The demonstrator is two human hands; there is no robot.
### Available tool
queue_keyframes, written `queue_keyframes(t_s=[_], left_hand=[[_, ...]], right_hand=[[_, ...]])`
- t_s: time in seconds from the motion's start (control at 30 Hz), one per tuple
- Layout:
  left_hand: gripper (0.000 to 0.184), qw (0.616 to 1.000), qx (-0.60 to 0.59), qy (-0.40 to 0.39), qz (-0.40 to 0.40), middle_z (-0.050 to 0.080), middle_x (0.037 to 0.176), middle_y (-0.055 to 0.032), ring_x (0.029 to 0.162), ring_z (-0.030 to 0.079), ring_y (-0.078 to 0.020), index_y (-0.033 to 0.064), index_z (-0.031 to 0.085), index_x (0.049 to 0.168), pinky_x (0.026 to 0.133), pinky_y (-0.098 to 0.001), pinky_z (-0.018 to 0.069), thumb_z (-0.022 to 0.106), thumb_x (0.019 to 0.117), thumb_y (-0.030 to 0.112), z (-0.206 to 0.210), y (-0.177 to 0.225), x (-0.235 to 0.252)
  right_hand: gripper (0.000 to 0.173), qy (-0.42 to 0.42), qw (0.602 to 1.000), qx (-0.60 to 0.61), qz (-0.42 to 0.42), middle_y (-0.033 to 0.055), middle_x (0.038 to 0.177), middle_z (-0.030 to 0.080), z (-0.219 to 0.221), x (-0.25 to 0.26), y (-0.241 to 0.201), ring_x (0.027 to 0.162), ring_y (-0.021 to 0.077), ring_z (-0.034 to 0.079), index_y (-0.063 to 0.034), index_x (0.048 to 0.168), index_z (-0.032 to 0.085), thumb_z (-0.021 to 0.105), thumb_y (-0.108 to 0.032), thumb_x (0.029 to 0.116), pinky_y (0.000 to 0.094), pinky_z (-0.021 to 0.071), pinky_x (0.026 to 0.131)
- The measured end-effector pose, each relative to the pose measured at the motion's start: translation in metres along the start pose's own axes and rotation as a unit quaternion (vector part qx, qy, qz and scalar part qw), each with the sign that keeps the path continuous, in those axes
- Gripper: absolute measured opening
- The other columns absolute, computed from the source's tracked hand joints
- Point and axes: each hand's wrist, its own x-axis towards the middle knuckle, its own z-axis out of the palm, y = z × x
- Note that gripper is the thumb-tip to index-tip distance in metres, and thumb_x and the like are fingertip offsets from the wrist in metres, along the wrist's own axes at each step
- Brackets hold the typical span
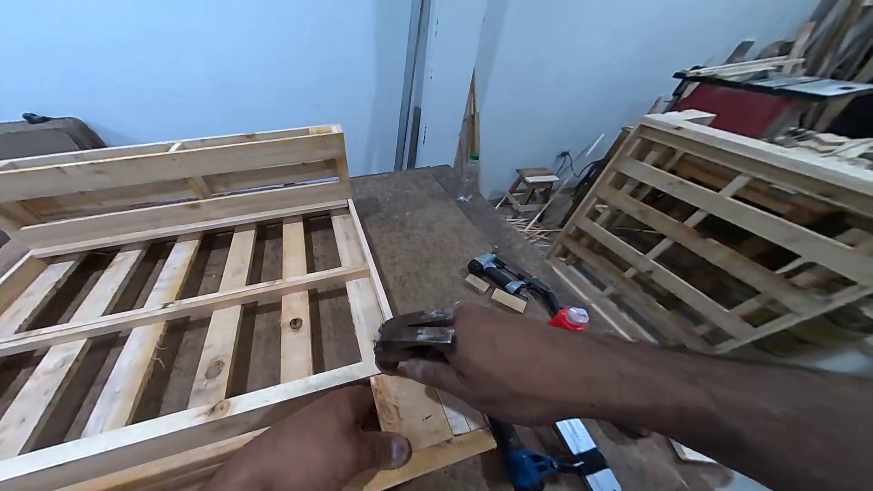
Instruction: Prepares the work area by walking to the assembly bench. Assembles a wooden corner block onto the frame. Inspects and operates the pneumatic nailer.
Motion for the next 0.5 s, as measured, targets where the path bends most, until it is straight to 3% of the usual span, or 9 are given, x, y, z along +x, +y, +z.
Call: queue_keyframes(t_s=[0.2, 0.27, 0.33, 0.43, 0.5], left_hand=[[0.037, 1.0, -0.006, 0.004, 0.003, 0.072, 0.105, -0.002, 0.093, 0.069, -0.012, 0.0112, 0.065, 0.121, 0.085, -0.0359, 0.0591, 0.072, 0.0936, 0.034, 0.0, 0.001, 0.001], [0.039, 1.0, 0.007, 0.012, 0.011, 0.071, 0.106, -0.0035, 0.095, 0.069, -0.0137, 0.0102, 0.064, 0.123, 0.087, -0.0387, 0.0584, 0.072, 0.0941, 0.035, -0.001, 0.001, 0.001], [0.037, 0.999, 0.022, 0.0, 0.038, 0.071, 0.104, -0.0037, 0.093, 0.069, -0.0133, 0.01, 0.065, 0.122, 0.085, -0.0388, 0.0588, 0.07, 0.0958, 0.037, -0.004, -0.003, 0.003], [0.03, 0.998, 0.035, -0.019, 0.054, 0.067, 0.085, -0.0029, 0.072, 0.062, -0.0117, 0.008, 0.066, 0.104, 0.066, -0.0354, 0.0537, 0.066, 0.0981, 0.038, -0.007, -0.004, 0.003], [0.028, 0.999, 0.001, -0.032, 0.032, 0.069, 0.093, -0.0036, 0.078, 0.064, -0.0113, 0.0072, 0.065, 0.113, 0.07, -0.0341, 0.0555, 0.065, 0.0992, 0.032, -0.008, -0.001, 0.0]], right_hand=[[0.036, -0.008, 0.999, -0.042, 0.016, 0.0033, 0.087, 0.063, -0.006, -0.003, -0.003, 0.08, 0.0147, 0.063, -0.017, 0.117, 0.067, 0.043, -0.044, 0.1096, 0.0366, 0.0524, 0.071], [0.036, 0.01, 0.999, -0.048, 0.009, 0.0012, 0.088, 0.064, -0.009, -0.011, -0.004, 0.079, 0.0125, 0.063, -0.0187, 0.115, 0.068, 0.045, -0.045, 0.1088, 0.0355, 0.053, 0.07], [0.034, 0.041, 0.998, -0.03, -0.033, -0.0012, 0.095, 0.067, -0.008, -0.027, 0.0, 0.084, 0.0097, 0.065, -0.0226, 0.121, 0.067, 0.045, -0.044, 0.1086, 0.035, 0.0561, 0.074], [0.036, 0.073, 0.991, -0.015, -0.115, 0.0058, 0.105, 0.071, 0.007, -0.053, 0.01, 0.093, 0.0177, 0.07, -0.0185, 0.128, 0.067, 0.049, -0.042, 0.1075, 0.0424, 0.0588, 0.081], [0.042, 0.043, 0.992, -0.038, -0.116, 0.0114, 0.112, 0.072, 0.017, -0.06, 0.019, 0.102, 0.0259, 0.071, -0.016, 0.131, 0.066, 0.049, -0.045, 0.1068, 0.0507, 0.0585, 0.087]])
